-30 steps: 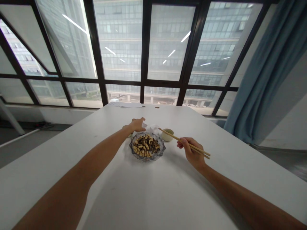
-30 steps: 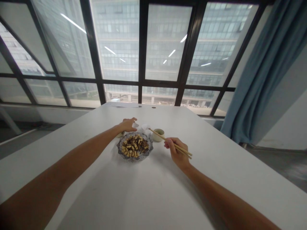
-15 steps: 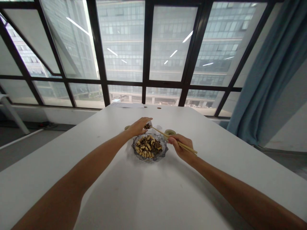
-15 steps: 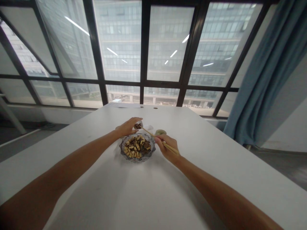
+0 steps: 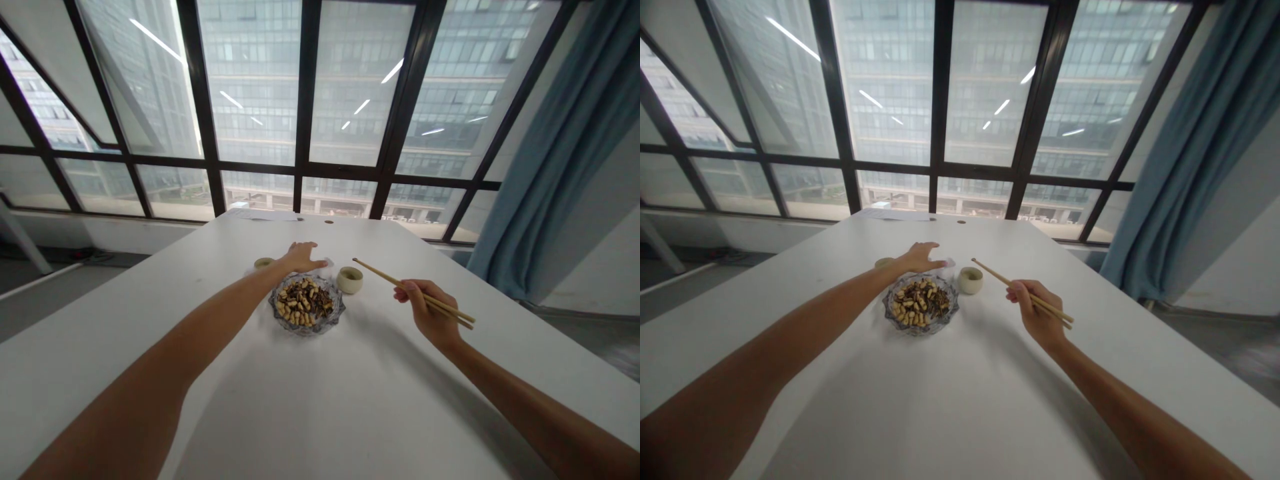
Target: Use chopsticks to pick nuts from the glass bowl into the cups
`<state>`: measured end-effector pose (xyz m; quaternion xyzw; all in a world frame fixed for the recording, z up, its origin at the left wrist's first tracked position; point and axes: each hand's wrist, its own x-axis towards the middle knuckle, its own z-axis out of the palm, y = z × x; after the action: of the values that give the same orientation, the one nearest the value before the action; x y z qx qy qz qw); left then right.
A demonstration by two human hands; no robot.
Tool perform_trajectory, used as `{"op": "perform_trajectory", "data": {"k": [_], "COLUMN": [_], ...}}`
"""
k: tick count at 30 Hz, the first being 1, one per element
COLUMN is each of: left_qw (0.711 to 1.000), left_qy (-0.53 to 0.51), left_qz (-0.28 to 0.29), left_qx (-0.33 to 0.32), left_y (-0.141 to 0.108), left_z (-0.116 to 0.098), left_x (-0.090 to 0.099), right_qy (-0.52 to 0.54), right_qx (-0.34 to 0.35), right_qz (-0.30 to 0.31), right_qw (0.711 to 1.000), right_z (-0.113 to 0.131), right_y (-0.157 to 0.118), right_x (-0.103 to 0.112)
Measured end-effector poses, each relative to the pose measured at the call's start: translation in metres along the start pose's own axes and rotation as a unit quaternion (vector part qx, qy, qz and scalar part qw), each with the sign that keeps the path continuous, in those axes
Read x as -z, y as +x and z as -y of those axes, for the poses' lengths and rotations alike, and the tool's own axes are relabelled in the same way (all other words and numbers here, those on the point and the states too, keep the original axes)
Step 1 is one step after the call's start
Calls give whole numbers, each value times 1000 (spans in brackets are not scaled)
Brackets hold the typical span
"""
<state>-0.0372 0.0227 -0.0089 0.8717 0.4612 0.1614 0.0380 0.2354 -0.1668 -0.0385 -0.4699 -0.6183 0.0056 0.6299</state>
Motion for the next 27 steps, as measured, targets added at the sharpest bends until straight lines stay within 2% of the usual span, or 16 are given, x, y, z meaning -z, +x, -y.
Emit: {"op": "perform_trajectory", "data": {"k": [4, 7, 10, 17, 24, 27], "left_qw": [993, 988, 985, 980, 985, 987], "left_qy": [14, 34, 41, 66, 60, 55], "left_qz": [51, 92, 117, 69, 75, 78], "left_qx": [-103, -119, -122, -176, -144, -129], "left_y": [9, 19, 25, 19, 18, 18], "left_z": [-45, -68, -80, -93, -92, -88], "left_x": [-19, -30, -32, -28, -29, -28], "right_qy": [-21, -25, -24, -69, -133, -131], "right_qx": [-7, -15, -26, -9, 74, 76], "right_qz": [1, 11, 16, 57, 135, 124], "right_qw": [1000, 1000, 999, 996, 979, 981], "right_z": [-5, -6, -7, -15, -8, -6], "right_y": [-11, -17, -21, -28, -23, -22], "right_x": [14, 20, 23, 21, 23, 22]}}
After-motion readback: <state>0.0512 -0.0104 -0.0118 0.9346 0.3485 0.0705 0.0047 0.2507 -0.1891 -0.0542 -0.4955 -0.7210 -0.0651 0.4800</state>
